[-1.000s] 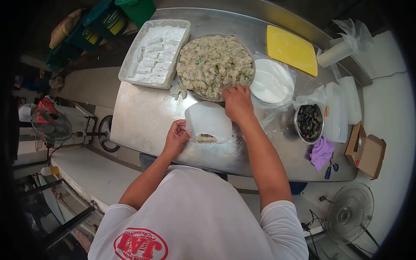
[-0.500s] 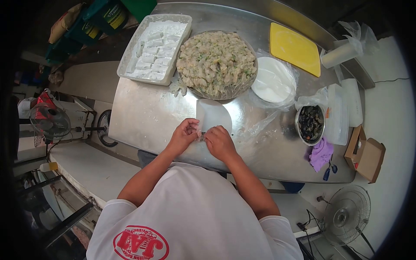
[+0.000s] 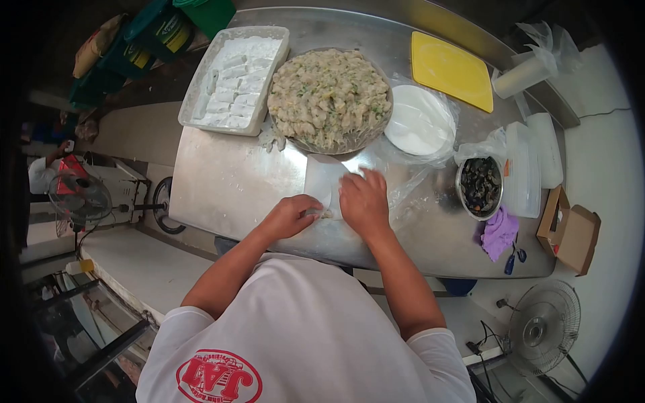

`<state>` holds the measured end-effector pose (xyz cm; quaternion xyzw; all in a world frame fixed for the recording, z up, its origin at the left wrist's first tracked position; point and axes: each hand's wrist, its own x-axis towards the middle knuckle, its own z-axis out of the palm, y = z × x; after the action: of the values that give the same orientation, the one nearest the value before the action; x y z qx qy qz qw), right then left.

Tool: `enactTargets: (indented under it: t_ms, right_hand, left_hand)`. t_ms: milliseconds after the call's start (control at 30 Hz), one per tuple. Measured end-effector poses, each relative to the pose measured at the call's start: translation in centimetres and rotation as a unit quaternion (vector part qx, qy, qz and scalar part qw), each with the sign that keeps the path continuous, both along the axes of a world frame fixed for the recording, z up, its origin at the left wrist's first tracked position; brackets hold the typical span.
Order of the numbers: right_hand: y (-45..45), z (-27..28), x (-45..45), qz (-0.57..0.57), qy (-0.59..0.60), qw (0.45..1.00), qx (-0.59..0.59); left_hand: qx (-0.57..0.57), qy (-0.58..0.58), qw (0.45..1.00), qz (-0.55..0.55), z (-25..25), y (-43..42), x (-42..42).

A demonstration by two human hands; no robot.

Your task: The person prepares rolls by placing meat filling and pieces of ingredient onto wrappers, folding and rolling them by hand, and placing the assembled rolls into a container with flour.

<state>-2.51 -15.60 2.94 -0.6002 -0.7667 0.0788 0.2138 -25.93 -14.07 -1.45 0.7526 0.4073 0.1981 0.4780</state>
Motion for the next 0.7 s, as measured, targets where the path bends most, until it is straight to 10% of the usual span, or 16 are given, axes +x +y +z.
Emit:
enactTargets:
  t_ms: [33, 367, 433, 567, 700]
  right_hand:
    - [-1.3, -0.5, -0.1, -0.003, 0.069, 0.997, -0.025]
    - [-6.4, -3.7, -3.3, -0.204, 0.25, 0.931, -0.17]
    - [-5.9, -4.3, -3.9, -0.222, 0.304, 0.913, -0.156]
    - [-4.6, -4.9, -4.6, -0.063, 0.274, 0.96, -0.013]
    - [-3.8, -4.0, -4.4, 0.063, 0.263, 0.963, -0.007]
  left_hand:
    - [0.124, -0.024, 0.991, -0.048, -0.2, 0.1, 0.0]
    - [0.075, -0.006, 0.997, -0.023, -0.2, 0.8, 0.4]
    - [-0.222, -0.033, 0.97, 0.094, 0.6, 1.3, 0.8]
    - [-0.346, -0.076, 0.925, 0.135, -0.3, 2.6, 0.8]
    - [-0.127, 0.055, 0.988, 0.071, -0.9, 3.3, 0.8]
